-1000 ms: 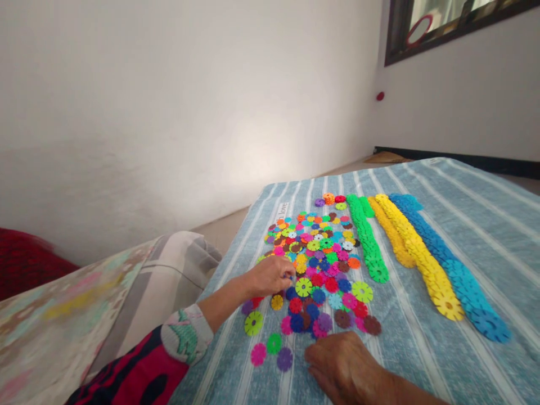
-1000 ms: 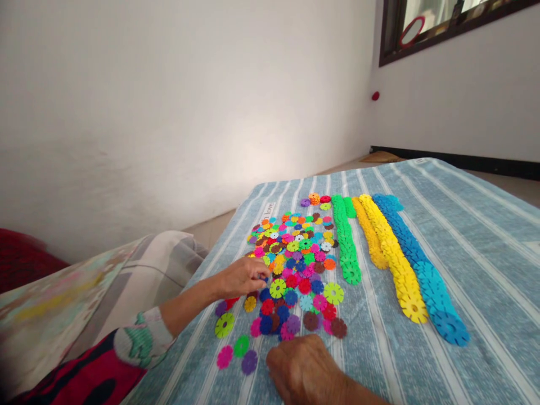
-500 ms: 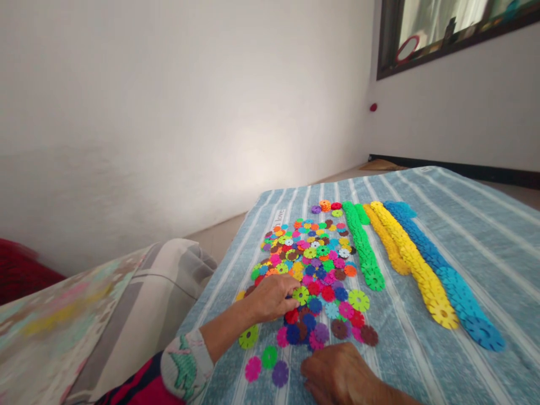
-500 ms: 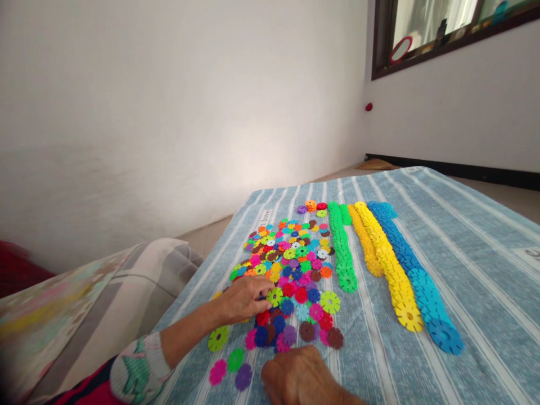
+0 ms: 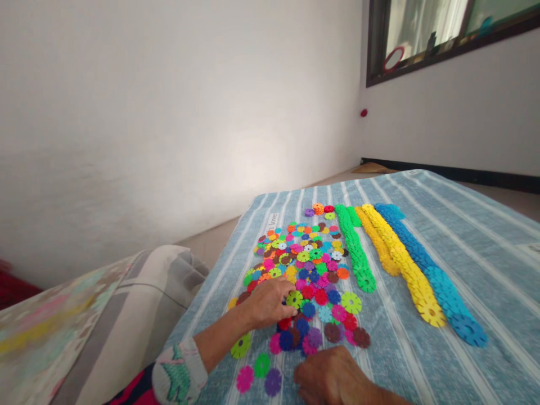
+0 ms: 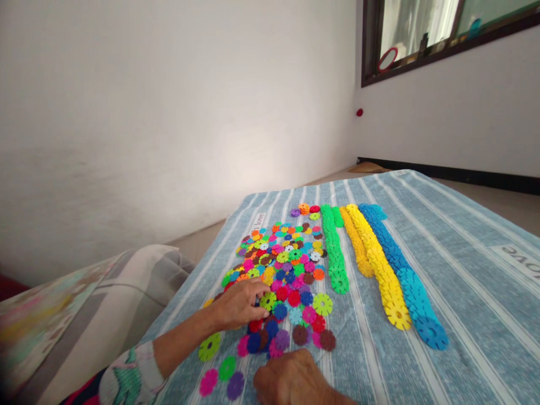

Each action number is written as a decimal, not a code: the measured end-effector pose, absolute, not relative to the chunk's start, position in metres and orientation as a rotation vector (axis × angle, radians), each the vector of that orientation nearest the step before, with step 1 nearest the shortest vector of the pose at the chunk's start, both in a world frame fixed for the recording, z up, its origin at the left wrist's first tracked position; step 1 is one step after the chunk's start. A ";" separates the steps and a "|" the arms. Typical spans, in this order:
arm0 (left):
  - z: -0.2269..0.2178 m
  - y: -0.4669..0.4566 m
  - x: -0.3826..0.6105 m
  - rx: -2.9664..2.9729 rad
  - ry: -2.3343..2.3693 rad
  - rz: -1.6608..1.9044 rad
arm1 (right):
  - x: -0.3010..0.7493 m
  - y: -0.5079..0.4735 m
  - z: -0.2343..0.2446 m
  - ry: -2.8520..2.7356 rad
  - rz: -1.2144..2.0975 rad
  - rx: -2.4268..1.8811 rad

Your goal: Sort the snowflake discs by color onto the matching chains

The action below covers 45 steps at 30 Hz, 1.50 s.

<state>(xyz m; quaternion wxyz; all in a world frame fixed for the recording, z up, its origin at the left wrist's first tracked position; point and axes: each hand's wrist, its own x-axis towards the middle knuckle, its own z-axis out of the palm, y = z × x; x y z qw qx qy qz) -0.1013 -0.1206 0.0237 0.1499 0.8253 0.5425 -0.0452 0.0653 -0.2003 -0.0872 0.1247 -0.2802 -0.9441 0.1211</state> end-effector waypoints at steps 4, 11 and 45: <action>0.021 -0.117 -0.100 2.323 1.611 -0.124 | 0.064 -0.201 -0.095 -2.718 0.286 -0.818; 0.022 -0.112 -0.100 2.318 1.624 -0.151 | 0.063 -0.200 -0.101 -2.635 0.259 -0.734; 0.028 0.007 -0.067 2.585 1.511 -0.302 | 0.066 -0.197 -0.079 -2.614 0.443 -0.700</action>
